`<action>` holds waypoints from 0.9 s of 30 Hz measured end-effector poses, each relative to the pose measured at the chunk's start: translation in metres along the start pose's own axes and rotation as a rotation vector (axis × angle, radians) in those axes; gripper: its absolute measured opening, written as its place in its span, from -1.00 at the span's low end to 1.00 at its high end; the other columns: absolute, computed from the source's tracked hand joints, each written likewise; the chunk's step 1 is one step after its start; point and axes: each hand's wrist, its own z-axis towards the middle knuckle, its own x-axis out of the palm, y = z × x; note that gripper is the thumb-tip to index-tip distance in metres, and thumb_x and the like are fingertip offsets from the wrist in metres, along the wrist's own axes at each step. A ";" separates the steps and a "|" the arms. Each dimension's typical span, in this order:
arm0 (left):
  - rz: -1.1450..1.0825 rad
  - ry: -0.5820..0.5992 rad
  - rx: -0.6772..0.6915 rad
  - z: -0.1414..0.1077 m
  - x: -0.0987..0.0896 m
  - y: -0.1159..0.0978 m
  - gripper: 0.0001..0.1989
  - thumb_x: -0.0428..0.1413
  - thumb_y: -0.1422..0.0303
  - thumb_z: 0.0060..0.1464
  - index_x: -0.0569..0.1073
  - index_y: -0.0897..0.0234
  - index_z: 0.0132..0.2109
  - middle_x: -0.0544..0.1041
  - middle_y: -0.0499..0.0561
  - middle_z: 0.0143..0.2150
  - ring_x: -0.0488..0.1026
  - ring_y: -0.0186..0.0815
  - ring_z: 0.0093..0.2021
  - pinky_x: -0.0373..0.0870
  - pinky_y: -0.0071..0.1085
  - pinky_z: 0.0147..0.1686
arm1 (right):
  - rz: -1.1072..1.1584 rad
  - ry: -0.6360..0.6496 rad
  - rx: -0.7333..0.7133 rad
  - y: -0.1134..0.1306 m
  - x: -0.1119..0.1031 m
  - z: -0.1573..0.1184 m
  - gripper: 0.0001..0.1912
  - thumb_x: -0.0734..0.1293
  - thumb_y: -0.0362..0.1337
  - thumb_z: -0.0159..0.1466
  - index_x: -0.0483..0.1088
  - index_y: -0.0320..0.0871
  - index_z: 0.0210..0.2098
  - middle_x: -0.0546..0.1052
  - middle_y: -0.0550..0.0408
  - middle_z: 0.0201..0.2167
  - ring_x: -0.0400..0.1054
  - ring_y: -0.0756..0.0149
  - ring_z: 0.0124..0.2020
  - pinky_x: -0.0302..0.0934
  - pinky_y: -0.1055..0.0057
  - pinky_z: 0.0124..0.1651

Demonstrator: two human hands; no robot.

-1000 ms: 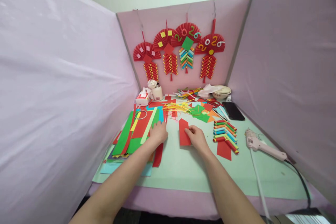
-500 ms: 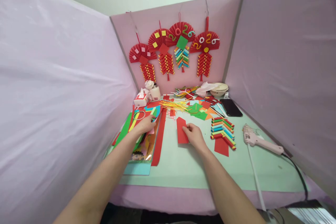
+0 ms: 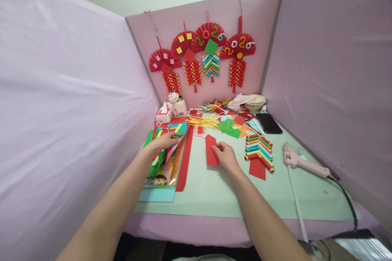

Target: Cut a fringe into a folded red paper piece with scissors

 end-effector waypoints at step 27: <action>-0.084 0.026 0.012 -0.019 0.010 -0.005 -0.37 0.09 0.17 -0.10 0.23 0.30 0.14 0.36 0.15 0.10 0.35 -0.19 0.03 0.29 -0.39 -0.06 | 0.005 0.025 -0.001 0.000 0.000 -0.003 -0.73 0.24 -0.08 0.07 0.30 -0.18 -0.53 0.39 0.14 -0.60 0.22 0.35 -0.53 0.06 0.48 -0.49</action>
